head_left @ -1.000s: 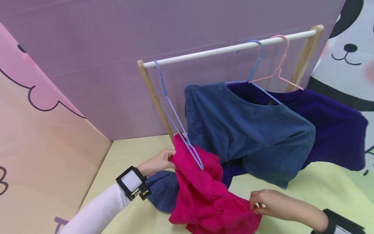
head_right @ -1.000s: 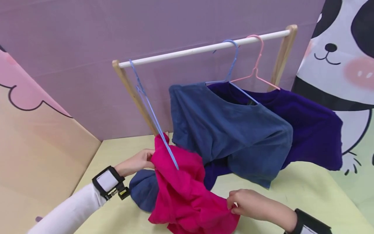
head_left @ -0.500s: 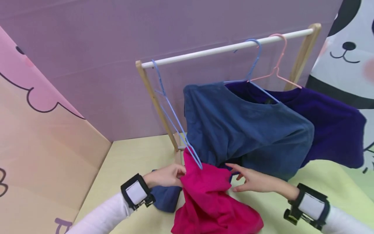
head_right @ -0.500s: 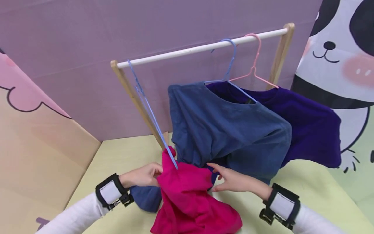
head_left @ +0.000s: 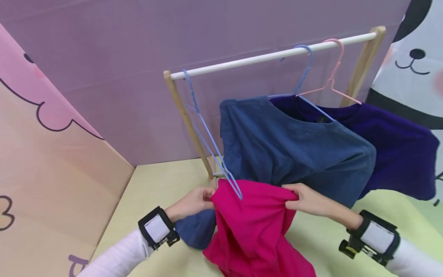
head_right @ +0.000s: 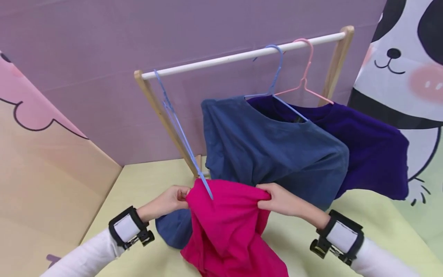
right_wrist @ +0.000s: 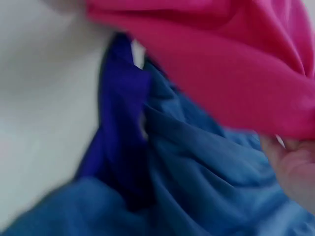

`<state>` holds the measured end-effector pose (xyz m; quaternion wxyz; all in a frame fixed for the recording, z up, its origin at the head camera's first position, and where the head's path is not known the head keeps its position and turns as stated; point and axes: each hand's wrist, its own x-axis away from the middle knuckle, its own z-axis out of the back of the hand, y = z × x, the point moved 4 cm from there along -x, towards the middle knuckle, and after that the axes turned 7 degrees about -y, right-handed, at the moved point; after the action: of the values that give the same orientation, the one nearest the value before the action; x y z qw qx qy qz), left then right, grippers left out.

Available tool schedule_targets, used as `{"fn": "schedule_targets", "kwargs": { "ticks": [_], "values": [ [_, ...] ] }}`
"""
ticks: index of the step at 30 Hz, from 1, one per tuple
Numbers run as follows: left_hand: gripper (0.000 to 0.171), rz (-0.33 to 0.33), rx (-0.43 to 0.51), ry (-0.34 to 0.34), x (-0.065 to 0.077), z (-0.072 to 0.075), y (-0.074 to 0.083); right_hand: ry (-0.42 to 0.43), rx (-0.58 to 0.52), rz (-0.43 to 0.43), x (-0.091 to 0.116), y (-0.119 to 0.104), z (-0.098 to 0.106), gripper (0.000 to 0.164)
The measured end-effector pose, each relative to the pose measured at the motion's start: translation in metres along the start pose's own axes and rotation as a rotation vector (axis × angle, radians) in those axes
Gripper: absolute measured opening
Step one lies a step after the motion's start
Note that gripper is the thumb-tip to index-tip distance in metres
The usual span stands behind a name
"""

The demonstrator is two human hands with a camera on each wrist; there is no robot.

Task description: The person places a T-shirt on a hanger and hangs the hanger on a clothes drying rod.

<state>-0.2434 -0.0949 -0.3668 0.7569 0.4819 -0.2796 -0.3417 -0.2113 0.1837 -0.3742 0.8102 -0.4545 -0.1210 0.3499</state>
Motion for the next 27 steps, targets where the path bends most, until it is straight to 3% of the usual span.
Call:
{"fn": "schedule_targets", "kwargs": {
  "ticks": [4,9,15,21,27],
  "values": [
    [0.003,0.017,0.018,0.112,0.0,0.007,0.002,0.104,0.08,-0.002,0.009,-0.017,0.024,0.019],
    [0.009,0.015,-0.068,0.162,0.002,0.016,0.011,0.21,0.197,-0.016,0.021,-0.032,0.05,0.026],
    [0.009,-0.003,-0.082,0.219,0.012,0.029,0.025,0.21,0.273,0.034,0.033,-0.041,0.066,0.026],
    [0.009,0.072,-0.042,0.212,0.026,0.032,0.009,0.114,0.217,0.099,0.039,-0.027,0.052,0.029],
    [0.008,0.112,-0.064,0.086,0.041,0.024,-0.022,0.023,0.225,0.034,0.045,-0.006,0.019,0.032]
  ]
}}
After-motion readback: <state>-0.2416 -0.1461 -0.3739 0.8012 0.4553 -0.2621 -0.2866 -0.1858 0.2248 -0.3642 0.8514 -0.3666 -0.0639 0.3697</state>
